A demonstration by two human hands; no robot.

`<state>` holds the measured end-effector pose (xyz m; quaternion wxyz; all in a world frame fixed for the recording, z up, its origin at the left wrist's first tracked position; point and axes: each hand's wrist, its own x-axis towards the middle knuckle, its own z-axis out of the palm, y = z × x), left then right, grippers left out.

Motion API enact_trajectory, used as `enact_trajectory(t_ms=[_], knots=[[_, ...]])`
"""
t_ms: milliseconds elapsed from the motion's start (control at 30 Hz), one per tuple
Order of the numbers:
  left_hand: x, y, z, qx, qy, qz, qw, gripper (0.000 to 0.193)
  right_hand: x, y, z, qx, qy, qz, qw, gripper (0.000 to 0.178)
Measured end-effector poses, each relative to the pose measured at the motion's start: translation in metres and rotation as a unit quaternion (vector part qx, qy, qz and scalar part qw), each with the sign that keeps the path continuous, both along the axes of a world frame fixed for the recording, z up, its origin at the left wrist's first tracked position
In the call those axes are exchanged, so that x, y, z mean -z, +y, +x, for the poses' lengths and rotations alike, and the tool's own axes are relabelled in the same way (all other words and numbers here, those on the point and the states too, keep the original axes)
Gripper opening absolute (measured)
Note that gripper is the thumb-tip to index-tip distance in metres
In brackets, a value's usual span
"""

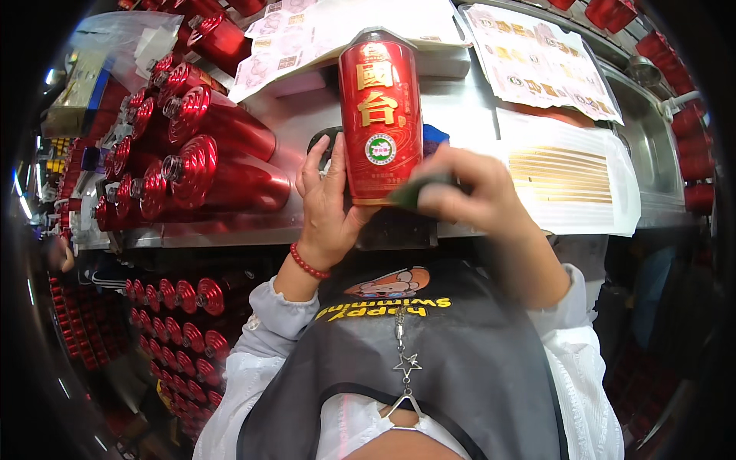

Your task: The person applies a red label to a red cylindrical can, smooths it with a green pad, and uses a wooden stick to press the edges. The person repeats this process on multiple cans, placing each finished can back on the workbench.

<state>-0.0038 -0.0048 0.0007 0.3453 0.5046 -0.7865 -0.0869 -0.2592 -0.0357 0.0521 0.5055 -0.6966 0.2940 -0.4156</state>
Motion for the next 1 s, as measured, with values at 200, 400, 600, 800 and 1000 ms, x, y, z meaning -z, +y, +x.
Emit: enact_trajectory(t_ms=[200,400,600,800,1000], knots=[[0.006,0.002,0.006,0.002,0.011,0.020,1.000,0.088,0.017,0.015,0.021,0.184,-0.082,0.033,0.979,0.022],[0.006,0.001,0.007,0.004,0.008,0.037,0.999,0.088,0.021,-0.002,0.021,0.219,-0.073,0.124,0.965,0.020],[-0.015,0.001,-0.001,-0.018,-0.075,-0.024,0.997,0.092,0.027,-0.015,0.020,0.357,0.088,-0.198,0.909,0.017],[-0.046,-0.005,-0.006,-0.030,-0.134,-0.111,0.984,0.102,0.004,0.008,0.019,0.179,0.027,-0.188,0.965,0.030],[-0.038,-0.008,-0.010,-0.038,-0.119,-0.077,0.989,0.108,-0.015,0.005,0.037,0.096,0.105,-0.356,0.924,0.035]])
